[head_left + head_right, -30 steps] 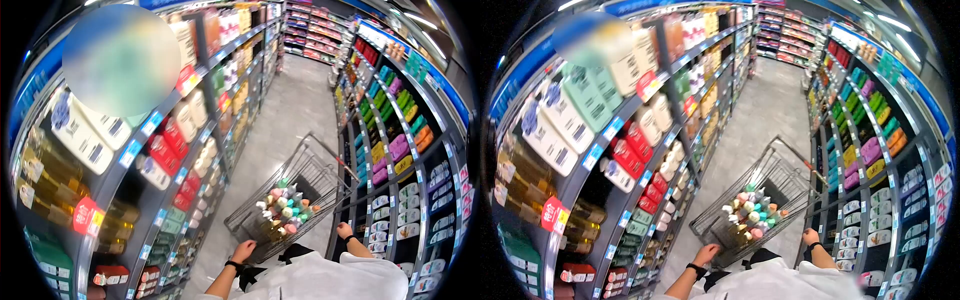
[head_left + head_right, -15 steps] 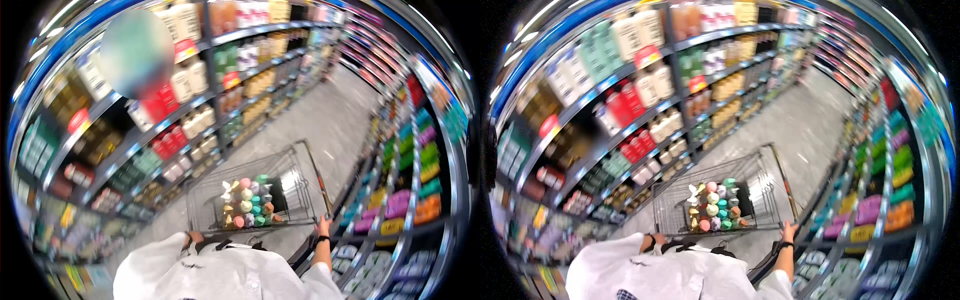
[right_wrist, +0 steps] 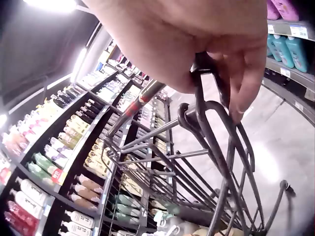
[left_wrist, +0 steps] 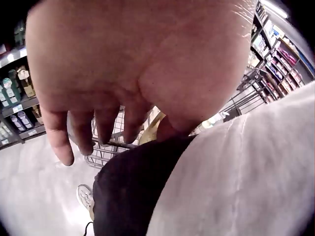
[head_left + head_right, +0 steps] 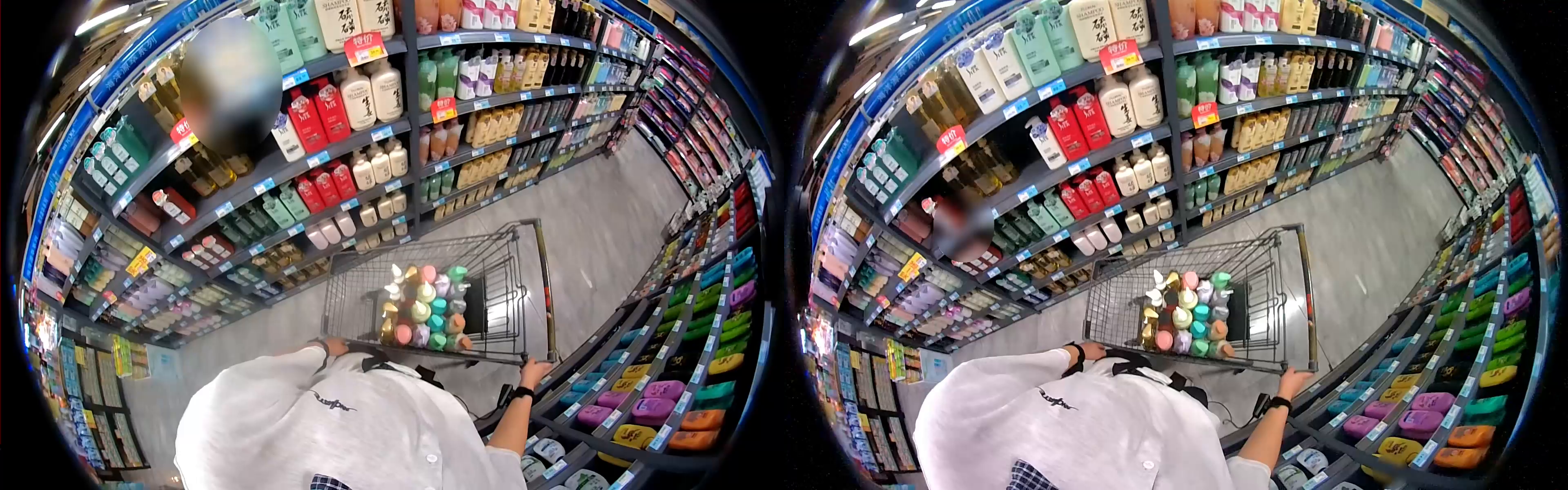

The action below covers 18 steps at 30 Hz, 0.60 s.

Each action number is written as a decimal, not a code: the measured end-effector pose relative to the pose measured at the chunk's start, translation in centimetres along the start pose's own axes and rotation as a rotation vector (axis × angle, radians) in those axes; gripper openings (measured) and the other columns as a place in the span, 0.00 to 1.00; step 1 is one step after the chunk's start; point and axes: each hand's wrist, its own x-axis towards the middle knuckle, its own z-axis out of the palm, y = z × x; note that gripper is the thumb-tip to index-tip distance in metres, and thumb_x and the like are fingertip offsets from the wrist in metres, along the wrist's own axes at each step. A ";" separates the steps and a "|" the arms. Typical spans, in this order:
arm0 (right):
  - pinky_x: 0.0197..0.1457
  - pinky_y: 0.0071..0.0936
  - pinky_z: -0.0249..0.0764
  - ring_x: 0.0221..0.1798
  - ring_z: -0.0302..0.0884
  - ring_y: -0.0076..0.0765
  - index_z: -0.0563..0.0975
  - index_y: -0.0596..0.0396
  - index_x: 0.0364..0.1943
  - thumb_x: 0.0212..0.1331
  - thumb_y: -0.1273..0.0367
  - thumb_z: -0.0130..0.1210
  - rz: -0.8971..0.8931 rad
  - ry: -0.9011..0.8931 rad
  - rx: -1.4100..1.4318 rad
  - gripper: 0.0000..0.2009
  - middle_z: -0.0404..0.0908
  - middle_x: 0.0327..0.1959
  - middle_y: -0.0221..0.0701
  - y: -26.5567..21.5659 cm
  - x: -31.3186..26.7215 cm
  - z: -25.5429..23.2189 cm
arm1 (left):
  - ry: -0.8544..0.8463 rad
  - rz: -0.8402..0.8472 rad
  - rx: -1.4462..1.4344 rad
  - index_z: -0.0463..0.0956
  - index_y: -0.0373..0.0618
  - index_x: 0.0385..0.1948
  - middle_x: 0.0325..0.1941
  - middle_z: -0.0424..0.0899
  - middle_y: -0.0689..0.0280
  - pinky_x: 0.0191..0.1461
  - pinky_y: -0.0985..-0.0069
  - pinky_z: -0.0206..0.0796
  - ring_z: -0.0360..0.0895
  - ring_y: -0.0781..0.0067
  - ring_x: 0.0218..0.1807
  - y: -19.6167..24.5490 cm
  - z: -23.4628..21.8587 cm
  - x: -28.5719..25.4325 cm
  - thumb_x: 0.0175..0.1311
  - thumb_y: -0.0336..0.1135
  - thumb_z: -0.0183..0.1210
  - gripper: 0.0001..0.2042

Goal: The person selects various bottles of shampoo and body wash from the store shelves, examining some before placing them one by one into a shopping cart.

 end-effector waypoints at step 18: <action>0.67 0.45 0.56 0.62 0.58 0.62 0.60 0.71 0.59 0.47 0.68 0.56 -0.383 0.043 -0.125 0.34 0.65 0.57 0.57 -12.6 -7.3 9.8 | 0.497 0.104 -0.656 0.76 0.44 0.49 0.51 0.80 0.60 0.59 0.71 0.63 0.74 0.62 0.55 -8.7 -6.3 1.0 0.62 0.43 0.50 0.18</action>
